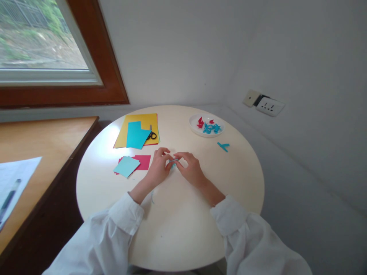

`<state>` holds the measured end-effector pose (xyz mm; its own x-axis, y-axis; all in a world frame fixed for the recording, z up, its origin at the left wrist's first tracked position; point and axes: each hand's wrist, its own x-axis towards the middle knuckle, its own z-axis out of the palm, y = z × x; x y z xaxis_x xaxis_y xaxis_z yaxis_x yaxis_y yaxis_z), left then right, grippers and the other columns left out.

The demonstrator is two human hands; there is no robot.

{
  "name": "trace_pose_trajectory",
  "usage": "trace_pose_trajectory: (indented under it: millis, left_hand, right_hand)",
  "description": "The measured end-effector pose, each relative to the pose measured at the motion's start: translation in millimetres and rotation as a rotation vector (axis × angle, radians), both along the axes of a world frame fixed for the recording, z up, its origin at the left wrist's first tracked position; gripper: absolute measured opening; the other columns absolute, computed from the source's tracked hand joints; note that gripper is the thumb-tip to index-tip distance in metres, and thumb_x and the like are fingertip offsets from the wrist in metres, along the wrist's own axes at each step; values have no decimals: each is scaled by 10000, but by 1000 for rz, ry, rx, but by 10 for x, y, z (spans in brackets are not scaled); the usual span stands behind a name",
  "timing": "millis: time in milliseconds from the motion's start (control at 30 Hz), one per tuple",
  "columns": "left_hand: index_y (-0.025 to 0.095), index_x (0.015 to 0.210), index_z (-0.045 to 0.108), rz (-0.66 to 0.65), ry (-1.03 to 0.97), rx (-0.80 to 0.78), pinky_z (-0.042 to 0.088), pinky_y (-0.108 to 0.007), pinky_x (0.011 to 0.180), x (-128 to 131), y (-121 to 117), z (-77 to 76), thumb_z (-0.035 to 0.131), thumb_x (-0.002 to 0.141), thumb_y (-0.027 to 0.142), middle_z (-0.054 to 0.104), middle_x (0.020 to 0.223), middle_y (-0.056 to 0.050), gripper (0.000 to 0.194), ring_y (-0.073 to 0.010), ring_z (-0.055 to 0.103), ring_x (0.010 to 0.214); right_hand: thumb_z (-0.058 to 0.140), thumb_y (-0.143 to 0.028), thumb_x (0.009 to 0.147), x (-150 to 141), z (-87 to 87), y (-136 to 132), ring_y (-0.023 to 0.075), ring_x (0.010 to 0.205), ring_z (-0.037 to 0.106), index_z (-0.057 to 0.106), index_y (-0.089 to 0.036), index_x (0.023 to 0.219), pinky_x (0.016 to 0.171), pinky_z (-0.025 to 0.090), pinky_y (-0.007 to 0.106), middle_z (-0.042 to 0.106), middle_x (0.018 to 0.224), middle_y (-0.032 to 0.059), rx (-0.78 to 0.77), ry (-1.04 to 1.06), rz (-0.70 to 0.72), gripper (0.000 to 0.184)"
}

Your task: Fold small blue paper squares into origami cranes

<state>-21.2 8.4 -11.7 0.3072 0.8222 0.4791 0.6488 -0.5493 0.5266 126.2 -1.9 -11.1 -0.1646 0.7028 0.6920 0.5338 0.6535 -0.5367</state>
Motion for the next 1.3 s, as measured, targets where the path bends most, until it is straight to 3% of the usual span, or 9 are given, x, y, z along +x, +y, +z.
trace_pose_trajectory:
  millis: [300,433,533,767,933,1133,1300]
  left_hand:
    - [178,742,622,6,-4,20,434,-400,816,6,8,-14,552,746,107,487,1012,-73,99,-210,468,919]
    - [179,716,621,21,-85,1,427,-407,831,18,-1,12,555,741,109,503,1002,-73,99,-216,466,948]
    - [173,706,634,56,-212,-101,428,-392,816,26,19,42,593,706,125,515,970,-75,64,-218,492,948]
    - [164,663,654,-10,-513,-392,438,-301,696,24,68,82,661,640,298,542,942,-68,137,-179,552,851]
    - [151,652,645,-66,-703,-527,433,-277,694,40,28,134,696,590,332,545,940,-63,198,-169,544,848]
    - [148,668,640,-195,-774,-653,399,-239,635,36,-39,233,696,620,310,562,848,-37,178,-130,510,750]
    - [140,696,647,-270,-772,-700,368,-232,600,26,-56,256,682,645,307,552,737,-17,178,-109,474,670]
  right_hand:
    - [502,-103,805,3,-40,22,176,745,599,579,-207,915,704,430,329,661,798,36,36,-117,10,170]
    - [550,-132,777,1,-11,-3,182,812,580,573,-209,949,749,440,339,641,834,44,96,-44,-15,190]
    - [579,-176,762,22,33,-17,192,925,545,580,-213,953,825,438,358,603,921,64,91,59,-24,195]
    - [505,-229,802,72,10,36,163,846,576,604,-211,870,692,470,290,617,879,43,-188,287,66,121]
    - [494,-230,772,93,-43,92,161,804,590,613,-202,798,719,466,296,633,812,28,-345,434,74,126]
    - [543,-146,647,83,-31,104,168,859,602,603,-203,772,774,487,312,639,855,20,-469,599,250,150]
    - [577,-178,645,67,18,67,160,774,616,602,-197,723,727,501,300,652,775,16,-472,545,233,84]
